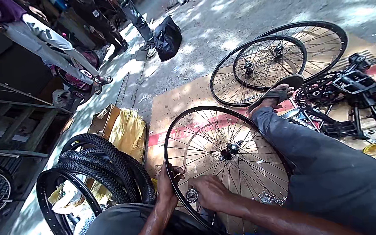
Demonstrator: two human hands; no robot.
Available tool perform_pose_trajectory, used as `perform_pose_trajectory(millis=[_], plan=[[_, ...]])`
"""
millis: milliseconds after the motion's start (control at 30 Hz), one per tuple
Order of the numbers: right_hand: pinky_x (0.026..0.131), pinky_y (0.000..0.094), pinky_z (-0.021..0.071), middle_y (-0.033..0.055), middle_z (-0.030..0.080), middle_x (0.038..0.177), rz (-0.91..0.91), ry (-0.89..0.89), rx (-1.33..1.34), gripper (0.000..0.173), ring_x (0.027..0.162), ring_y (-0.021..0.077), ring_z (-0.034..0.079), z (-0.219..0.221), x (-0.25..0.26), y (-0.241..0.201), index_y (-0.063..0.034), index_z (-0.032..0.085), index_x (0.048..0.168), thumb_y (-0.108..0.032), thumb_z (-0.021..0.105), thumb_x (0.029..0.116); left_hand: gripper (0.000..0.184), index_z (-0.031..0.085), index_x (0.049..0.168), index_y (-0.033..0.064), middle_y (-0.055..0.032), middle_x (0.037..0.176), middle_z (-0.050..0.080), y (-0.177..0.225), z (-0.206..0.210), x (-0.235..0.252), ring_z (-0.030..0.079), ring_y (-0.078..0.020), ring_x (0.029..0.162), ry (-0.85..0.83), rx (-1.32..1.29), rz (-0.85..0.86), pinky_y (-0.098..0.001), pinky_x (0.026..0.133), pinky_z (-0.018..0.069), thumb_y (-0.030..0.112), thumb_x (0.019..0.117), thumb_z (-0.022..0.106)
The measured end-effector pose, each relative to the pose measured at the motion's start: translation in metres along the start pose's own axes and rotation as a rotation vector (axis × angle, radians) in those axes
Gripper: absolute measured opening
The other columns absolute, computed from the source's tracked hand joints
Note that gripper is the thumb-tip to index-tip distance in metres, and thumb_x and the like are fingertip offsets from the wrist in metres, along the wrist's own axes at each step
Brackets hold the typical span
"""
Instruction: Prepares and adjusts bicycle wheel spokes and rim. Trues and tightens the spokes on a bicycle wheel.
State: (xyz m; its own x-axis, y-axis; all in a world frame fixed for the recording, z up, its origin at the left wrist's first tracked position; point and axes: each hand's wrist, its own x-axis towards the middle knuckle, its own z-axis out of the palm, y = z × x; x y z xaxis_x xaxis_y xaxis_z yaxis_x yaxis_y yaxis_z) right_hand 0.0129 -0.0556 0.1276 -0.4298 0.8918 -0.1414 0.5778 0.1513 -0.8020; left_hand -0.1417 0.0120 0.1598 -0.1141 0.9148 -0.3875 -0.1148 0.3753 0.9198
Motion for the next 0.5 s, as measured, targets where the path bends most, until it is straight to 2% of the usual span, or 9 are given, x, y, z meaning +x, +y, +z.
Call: perform_pose_trajectory(millis=[67, 100, 133, 200, 233, 300, 367, 433, 500], plan=[[0.081, 0.0563, 0.0516, 0.0126, 0.071, 0.097, -0.072, -0.129, 0.104, 0.03, 0.09, 0.032, 0.068, -0.013, 0.0, 0.005, -0.0105, 0.064, 0.12, -0.023, 0.069, 0.0926, 0.047, 0.053, 0.091, 0.0039, -0.0123, 0.065, 0.065, 0.0, -0.003, 0.001, 0.068, -0.0226, 0.061, -0.012, 0.021, 0.004, -0.0317, 0.055, 0.0555, 0.035, 0.1132, 0.025], [0.083, 0.0521, 0.0539, 0.0116, 0.07, 0.103, -0.133, -0.208, 0.21, 0.039, 0.089, 0.028, 0.068, -0.022, -0.001, 0.012, -0.0092, 0.062, 0.124, -0.03, 0.074, 0.0937, 0.047, 0.053, 0.091, 0.0039, -0.0125, 0.065, 0.065, 0.0, -0.004, 0.002, 0.068, -0.0228, 0.06, -0.009, 0.022, 0.004, -0.0317, 0.055, 0.0557, 0.034, 0.1132, 0.026], [0.085, 0.0462, 0.0559, 0.0095, 0.069, 0.109, -0.173, -0.244, 0.315, 0.042, 0.091, 0.0226, 0.068, -0.027, -0.004, 0.018, -0.0089, 0.061, 0.124, -0.033, 0.077, 0.0926, 0.046, 0.053, 0.091, 0.0041, -0.0126, 0.065, 0.065, 0.0, -0.005, 0.002, 0.068, -0.023, 0.06, -0.008, 0.017, 0.002, -0.0317, 0.055, 0.0559, 0.034, 0.1133, 0.026], [0.084, 0.0418, 0.0575, 0.0069, 0.071, 0.106, -0.118, -0.164, 0.402, 0.037, 0.089, 0.0183, 0.069, -0.025, -0.007, 0.018, -0.0081, 0.065, 0.117, -0.032, 0.079, 0.0914, 0.046, 0.053, 0.09, 0.0044, -0.0125, 0.064, 0.065, 0.0, -0.003, 0.002, 0.067, -0.0226, 0.059, -0.006, 0.001, 0.002, -0.0313, 0.054, 0.0555, 0.034, 0.1133, 0.026], [0.083, 0.0439, 0.0564, 0.0066, 0.071, 0.101, -0.056, -0.098, 0.32, 0.035, 0.088, 0.0202, 0.069, -0.019, -0.006, 0.012, -0.0094, 0.064, 0.118, -0.03, 0.077, 0.0923, 0.045, 0.052, 0.09, 0.0046, -0.0123, 0.063, 0.064, 0.0, -0.002, 0.002, 0.067, -0.0225, 0.058, -0.004, -0.008, 0.003, -0.031, 0.053, 0.0553, 0.033, 0.1133, 0.026], [0.079, 0.0549, 0.0535, 0.0104, 0.071, 0.092, 0.002, -0.009, 0.068, 0.028, 0.089, 0.0303, 0.07, -0.004, -0.001, 0.001, -0.0127, 0.064, 0.118, -0.019, 0.067, 0.0908, 0.045, 0.052, 0.09, 0.0047, -0.0121, 0.063, 0.064, 0.0, -0.001, 0.001, 0.067, -0.0225, 0.057, -0.002, -0.015, 0.0, -0.0314, 0.053, 0.0549, 0.034, 0.1131, 0.027], [0.08, 0.0594, 0.0514, 0.0133, 0.072, 0.095, -0.029, -0.076, 0.027, 0.028, 0.091, 0.0343, 0.069, -0.006, 0.002, 0.001, -0.0126, 0.066, 0.118, -0.018, 0.066, 0.0903, 0.046, 0.052, 0.09, 0.0045, -0.0123, 0.064, 0.064, 0.0, -0.001, 0.002, 0.066, -0.0228, 0.058, 0.003, -0.005, -0.006, -0.0318, 0.054, 0.0548, 0.035, 0.1132, 0.026], [0.083, 0.0507, 0.0547, 0.0107, 0.071, 0.103, -0.156, -0.208, 0.219, 0.039, 0.089, 0.0264, 0.069, -0.022, 0.0, 0.014, -0.01, 0.063, 0.124, -0.031, 0.075, 0.0931, 0.047, 0.052, 0.091, 0.0043, -0.0123, 0.064, 0.064, 0.0, -0.003, 0.002, 0.067, -0.0227, 0.059, -0.003, 0.009, -0.007, -0.0319, 0.055, 0.0553, 0.035, 0.1134, 0.025], [0.087, 0.0397, 0.0563, 0.0073, 0.068, 0.113, -0.186, -0.21, 0.45, 0.035, 0.095, 0.0175, 0.067, -0.026, -0.004, 0.024, -0.0072, 0.067, 0.113, -0.031, 0.079, 0.0912, 0.048, 0.052, 0.089, 0.0044, -0.0125, 0.064, 0.065, 0.0, -0.003, 0.002, 0.068, -0.023, 0.059, -0.015, 0.006, 0.0, -0.0319, 0.055, 0.0558, 0.035, 0.1135, 0.024]])
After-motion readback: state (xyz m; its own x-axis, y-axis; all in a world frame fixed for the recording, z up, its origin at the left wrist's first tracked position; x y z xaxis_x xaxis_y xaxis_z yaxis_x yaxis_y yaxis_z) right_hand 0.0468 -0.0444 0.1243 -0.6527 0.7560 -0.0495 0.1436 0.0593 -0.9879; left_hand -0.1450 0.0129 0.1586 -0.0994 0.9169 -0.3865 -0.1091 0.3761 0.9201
